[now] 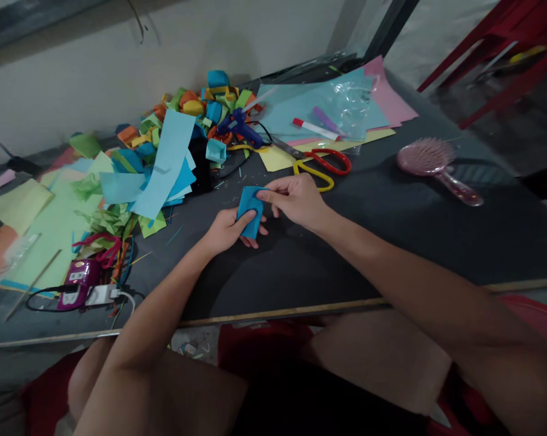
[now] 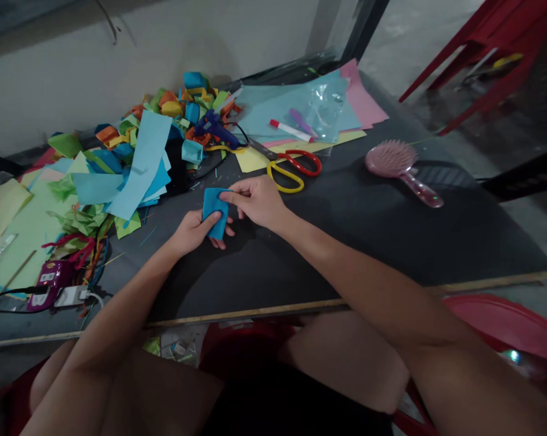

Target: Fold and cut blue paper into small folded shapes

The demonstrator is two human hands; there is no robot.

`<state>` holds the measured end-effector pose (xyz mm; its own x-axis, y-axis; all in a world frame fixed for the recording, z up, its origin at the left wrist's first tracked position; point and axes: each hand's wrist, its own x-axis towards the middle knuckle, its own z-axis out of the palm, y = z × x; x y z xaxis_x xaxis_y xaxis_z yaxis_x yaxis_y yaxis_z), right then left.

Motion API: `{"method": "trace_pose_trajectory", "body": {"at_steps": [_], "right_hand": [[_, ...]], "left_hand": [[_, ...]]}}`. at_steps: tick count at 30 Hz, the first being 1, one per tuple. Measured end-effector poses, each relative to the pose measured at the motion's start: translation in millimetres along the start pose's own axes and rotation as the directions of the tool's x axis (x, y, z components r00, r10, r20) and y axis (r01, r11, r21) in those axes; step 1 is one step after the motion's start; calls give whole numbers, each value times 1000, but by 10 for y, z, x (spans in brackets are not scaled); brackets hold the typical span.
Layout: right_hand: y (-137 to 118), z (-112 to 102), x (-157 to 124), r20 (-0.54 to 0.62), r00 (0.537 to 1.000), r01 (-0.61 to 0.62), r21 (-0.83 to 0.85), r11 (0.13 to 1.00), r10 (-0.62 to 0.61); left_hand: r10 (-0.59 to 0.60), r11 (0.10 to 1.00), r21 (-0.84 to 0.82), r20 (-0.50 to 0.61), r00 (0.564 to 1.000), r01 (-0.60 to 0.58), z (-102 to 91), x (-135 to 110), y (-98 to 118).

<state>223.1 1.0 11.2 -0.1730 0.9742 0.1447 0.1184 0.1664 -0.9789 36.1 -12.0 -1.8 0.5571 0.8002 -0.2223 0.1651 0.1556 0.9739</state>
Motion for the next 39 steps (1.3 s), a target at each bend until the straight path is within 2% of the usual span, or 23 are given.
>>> {"method": "trace_pose_trajectory", "body": {"at_steps": [3,6,9,13,17,20,25,30,32,35,37,39], "right_hand": [[9,-26,20,-84,996,9,-58,998,-14],[32,-66,53,-157,987,8,-40,999,-15],[44,-69,68,-183,983,10,11,1000,-8],[27,-3,46,-105,994,-18,120,993,31],[-3,35,14,17,1000,-13,87,996,11],[-14,25,-1,-10,1000,26,5,1000,-26],[5,1,-20,-48,994,92,-99,991,-97],[27,20,-34,66,990,135,-115,984,-128],[30,39,-39,67,989,140,-176,974,-130],[38,54,-39,16,993,114,-284,952,-114],[45,50,-32,14,995,96,-323,942,-96],[48,42,-29,36,996,85,-343,935,-77]], "left_hand": [[-33,999,11,-21,999,33,15,-7,42],[-58,995,81,-55,997,62,1,-25,101],[-58,989,132,-89,994,69,-28,-32,123],[-55,996,60,-142,988,64,-35,-18,81],[-47,999,1,-192,980,48,-10,-4,58],[-52,999,6,-184,982,54,-6,-9,72],[-42,996,68,-109,993,50,-28,-37,89],[-22,1000,16,-188,982,26,-12,-26,49],[-12,999,31,-190,982,18,-17,-16,29],[93,977,211,-244,965,-40,-60,-9,7],[222,937,333,-320,921,-110,-102,-5,-3],[318,924,329,-383,867,-194,-133,6,-17]]}}
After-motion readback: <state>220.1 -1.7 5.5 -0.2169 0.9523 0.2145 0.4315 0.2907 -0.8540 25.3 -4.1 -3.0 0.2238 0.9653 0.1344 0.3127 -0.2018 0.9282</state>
